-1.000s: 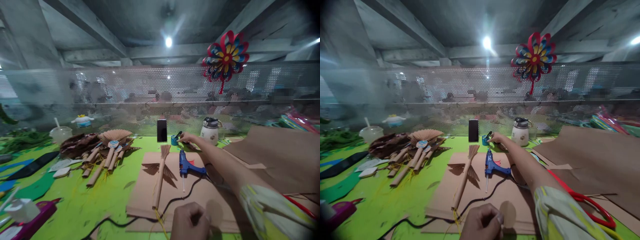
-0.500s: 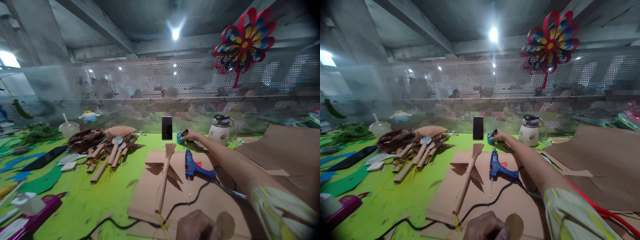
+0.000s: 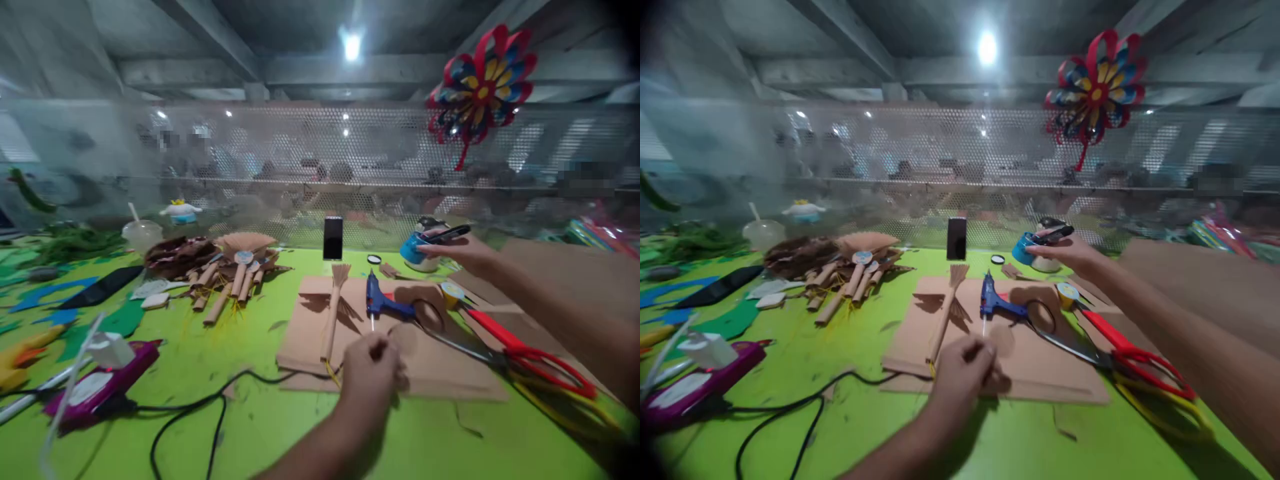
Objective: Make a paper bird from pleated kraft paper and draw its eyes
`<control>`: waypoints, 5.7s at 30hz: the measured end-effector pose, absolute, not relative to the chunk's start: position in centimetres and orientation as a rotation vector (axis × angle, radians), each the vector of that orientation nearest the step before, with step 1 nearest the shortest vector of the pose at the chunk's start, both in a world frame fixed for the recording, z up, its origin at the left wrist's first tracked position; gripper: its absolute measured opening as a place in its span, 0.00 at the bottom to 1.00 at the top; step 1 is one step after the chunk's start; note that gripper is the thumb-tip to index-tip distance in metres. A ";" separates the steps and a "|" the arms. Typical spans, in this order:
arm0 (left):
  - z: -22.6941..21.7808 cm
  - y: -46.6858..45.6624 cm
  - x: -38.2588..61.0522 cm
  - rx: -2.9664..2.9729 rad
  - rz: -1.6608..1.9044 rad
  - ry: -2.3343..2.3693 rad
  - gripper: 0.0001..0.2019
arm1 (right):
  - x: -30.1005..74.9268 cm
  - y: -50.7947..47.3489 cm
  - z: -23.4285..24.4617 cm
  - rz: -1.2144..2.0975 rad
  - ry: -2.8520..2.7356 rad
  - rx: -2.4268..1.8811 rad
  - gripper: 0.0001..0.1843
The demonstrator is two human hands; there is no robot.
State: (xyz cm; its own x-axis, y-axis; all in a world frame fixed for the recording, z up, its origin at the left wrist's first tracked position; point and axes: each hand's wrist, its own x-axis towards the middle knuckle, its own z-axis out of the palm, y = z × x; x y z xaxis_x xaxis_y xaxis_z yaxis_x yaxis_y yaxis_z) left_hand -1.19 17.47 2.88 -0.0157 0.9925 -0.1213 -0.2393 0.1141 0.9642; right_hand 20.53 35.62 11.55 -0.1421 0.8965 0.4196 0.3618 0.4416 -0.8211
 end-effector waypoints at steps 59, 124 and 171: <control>-0.4 5.0 -1.1 2.720 0.828 1.518 0.18 | 18.2 19.0 2.1 0.765 -1.625 -1.048 0.21; -2.0 5.8 -1.3 2.891 0.856 1.520 0.27 | 19.6 14.8 3.5 0.718 -2.033 -0.876 0.01; -2.1 5.6 -1.4 2.849 0.887 1.532 0.25 | 19.7 15.2 3.9 0.709 -2.092 -0.925 0.03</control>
State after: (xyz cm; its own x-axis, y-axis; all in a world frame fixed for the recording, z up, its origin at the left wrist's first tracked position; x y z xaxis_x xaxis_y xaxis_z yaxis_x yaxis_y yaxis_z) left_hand -1.38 5.62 -2.07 0.4493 0.7114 0.5403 0.8229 -0.5651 0.0597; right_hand 19.74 15.20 3.94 -0.4748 0.7863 0.3954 0.3839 0.5893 -0.7108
